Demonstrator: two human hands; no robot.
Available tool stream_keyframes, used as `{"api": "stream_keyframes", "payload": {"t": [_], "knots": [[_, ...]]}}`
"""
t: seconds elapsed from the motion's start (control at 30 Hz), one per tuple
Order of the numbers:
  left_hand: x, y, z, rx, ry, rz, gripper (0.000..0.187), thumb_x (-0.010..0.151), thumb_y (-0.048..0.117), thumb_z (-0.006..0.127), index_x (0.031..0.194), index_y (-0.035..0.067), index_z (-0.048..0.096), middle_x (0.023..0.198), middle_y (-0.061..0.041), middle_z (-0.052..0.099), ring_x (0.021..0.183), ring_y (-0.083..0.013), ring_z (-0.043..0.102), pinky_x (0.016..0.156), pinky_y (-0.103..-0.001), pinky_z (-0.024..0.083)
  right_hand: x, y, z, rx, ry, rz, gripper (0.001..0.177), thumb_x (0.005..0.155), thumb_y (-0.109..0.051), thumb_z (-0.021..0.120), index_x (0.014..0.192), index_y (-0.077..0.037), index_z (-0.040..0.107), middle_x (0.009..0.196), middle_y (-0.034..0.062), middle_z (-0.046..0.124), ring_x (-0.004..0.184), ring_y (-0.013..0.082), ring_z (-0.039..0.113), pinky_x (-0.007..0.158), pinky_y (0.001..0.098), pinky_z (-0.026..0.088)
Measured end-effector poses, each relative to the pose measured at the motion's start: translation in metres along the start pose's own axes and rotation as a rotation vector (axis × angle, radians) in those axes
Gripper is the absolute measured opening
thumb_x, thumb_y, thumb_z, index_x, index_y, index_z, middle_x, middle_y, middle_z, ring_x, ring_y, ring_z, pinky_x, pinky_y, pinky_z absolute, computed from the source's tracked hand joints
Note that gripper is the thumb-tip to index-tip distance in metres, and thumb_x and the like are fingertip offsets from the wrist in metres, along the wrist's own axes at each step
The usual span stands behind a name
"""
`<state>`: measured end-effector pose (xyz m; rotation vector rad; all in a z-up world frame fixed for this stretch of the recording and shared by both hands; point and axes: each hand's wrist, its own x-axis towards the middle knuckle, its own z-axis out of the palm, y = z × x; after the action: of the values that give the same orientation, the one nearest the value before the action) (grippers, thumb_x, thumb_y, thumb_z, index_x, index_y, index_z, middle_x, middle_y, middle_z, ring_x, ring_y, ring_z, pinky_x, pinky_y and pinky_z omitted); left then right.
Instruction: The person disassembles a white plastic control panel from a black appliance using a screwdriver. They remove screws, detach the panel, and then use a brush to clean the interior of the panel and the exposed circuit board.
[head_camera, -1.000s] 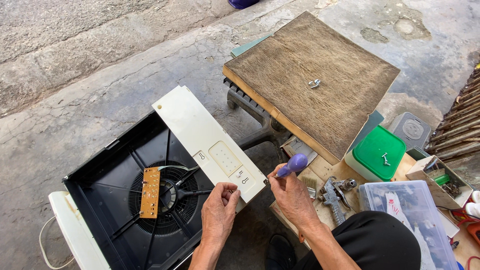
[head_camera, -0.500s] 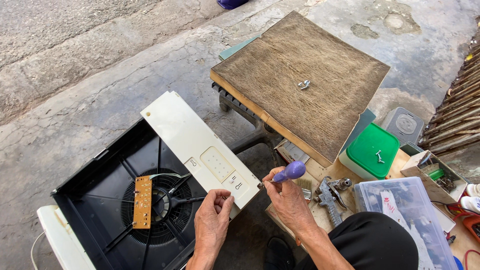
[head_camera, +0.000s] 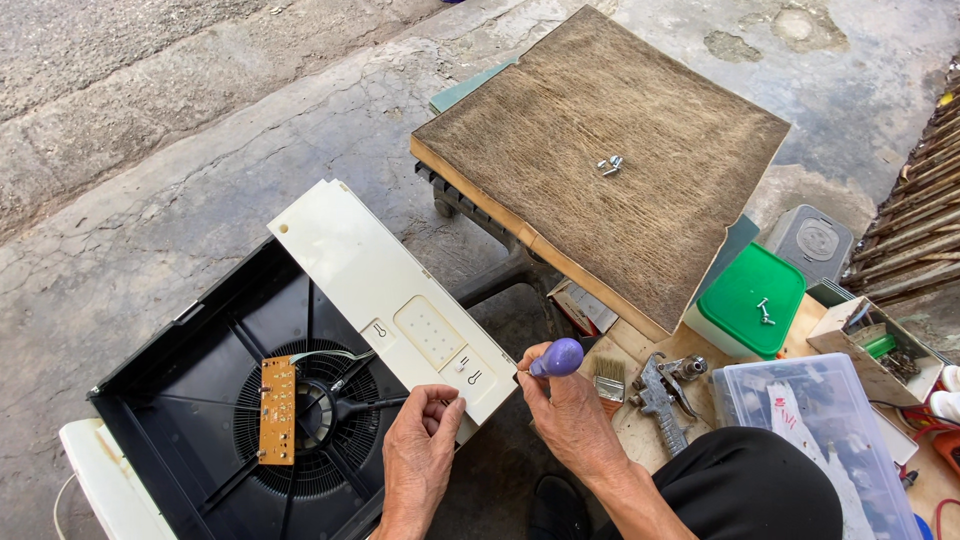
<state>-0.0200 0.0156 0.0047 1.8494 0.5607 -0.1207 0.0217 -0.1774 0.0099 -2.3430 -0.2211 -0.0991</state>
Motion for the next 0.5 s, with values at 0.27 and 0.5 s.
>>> {"api": "stream_keyframes", "payload": {"t": [0.27, 0.5], "knots": [[0.001, 0.0, -0.003, 0.022, -0.013, 0.004, 0.009, 0.088, 0.032, 0.076, 0.094, 0.026, 0.078, 0.073, 0.012, 0.065, 0.066, -0.0048, 0.053, 0.071, -0.022, 0.05, -0.001, 0.009, 0.008, -0.127, -0.04, 0.026, 0.019, 0.098, -0.022, 0.063, 0.115, -0.015, 0.059, 0.096, -0.0023, 0.076, 0.082, 0.0261, 0.073, 0.076, 0.0399, 0.051], [-0.035, 0.092, -0.026, -0.049, -0.048, 0.46, 0.04, 0.087, 0.041, 0.075, 0.123, 0.023, 0.07, 0.107, 0.004, 0.071, 0.073, -0.0074, 0.062, 0.063, -0.024, 0.059, 0.0, -0.012, 0.0, -0.343, 0.024, -0.18, 0.02, 0.094, -0.012, 0.066, 0.086, -0.016, 0.048, 0.071, 0.0045, 0.06, 0.056, 0.0328, 0.059, 0.048, 0.0472, 0.043]]}}
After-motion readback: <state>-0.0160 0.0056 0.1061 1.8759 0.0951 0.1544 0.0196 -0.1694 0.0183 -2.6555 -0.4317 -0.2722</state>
